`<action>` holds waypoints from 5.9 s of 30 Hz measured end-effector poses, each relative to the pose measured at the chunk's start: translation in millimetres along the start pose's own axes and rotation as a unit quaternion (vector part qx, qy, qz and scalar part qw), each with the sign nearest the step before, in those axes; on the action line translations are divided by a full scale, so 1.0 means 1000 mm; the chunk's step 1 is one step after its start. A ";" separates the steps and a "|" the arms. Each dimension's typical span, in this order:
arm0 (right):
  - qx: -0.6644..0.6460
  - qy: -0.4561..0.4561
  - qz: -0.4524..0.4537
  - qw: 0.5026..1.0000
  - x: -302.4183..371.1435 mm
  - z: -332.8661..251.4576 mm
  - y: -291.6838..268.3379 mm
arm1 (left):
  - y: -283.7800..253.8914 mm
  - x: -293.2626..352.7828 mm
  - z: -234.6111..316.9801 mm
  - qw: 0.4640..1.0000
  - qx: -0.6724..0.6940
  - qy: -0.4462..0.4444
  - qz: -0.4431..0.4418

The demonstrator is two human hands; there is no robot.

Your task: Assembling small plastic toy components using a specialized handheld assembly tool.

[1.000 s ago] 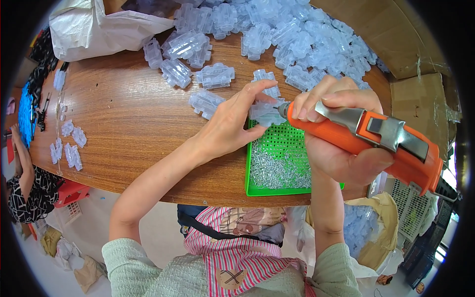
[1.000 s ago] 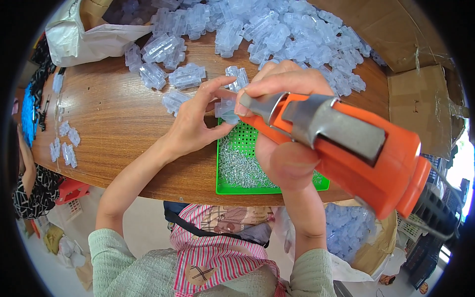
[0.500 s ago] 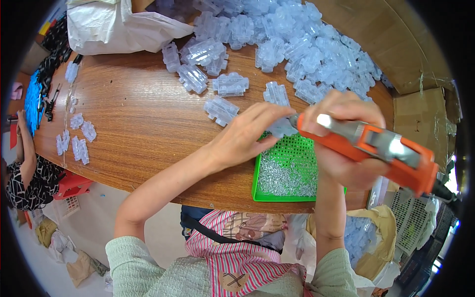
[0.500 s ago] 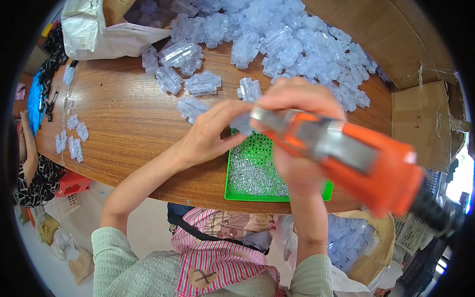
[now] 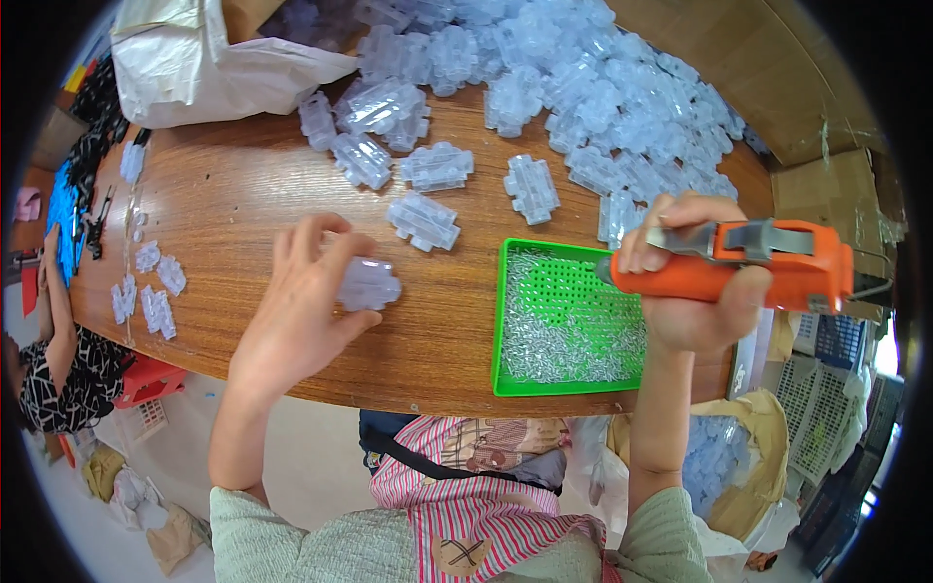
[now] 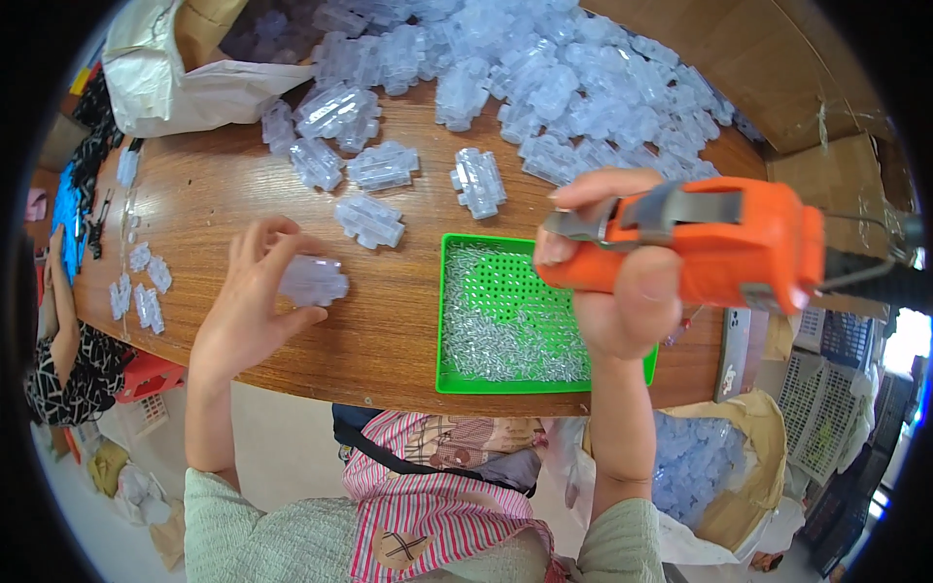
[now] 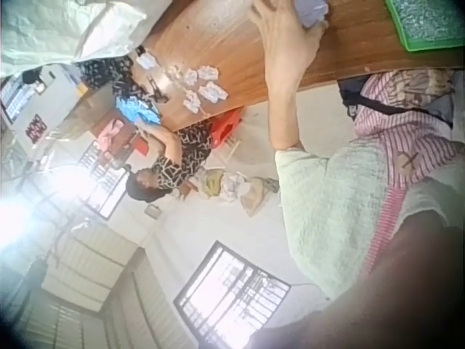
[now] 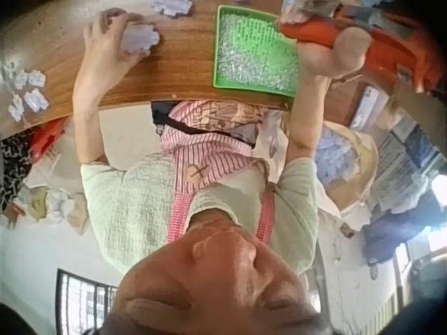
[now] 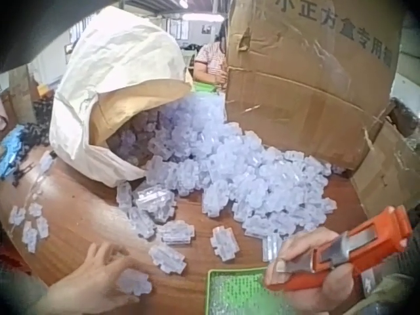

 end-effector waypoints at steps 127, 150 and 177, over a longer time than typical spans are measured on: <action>-0.030 -0.166 -0.123 0.978 -0.005 0.001 0.032 | 0.085 -0.067 0.083 0.902 0.363 0.208 0.106; 0.133 0.023 0.070 0.988 -0.002 -0.003 -0.017 | 0.028 -0.026 0.015 0.997 0.044 0.055 0.023; 0.036 0.051 0.033 0.998 0.023 0.033 0.003 | 0.039 -0.076 0.087 0.912 0.284 0.222 0.195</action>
Point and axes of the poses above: each hand's wrist, its own x-axis away from the middle knuckle, its own y-axis out of the palm, z = x × y, the point moved 7 cm from there along -x, towards the middle knuckle
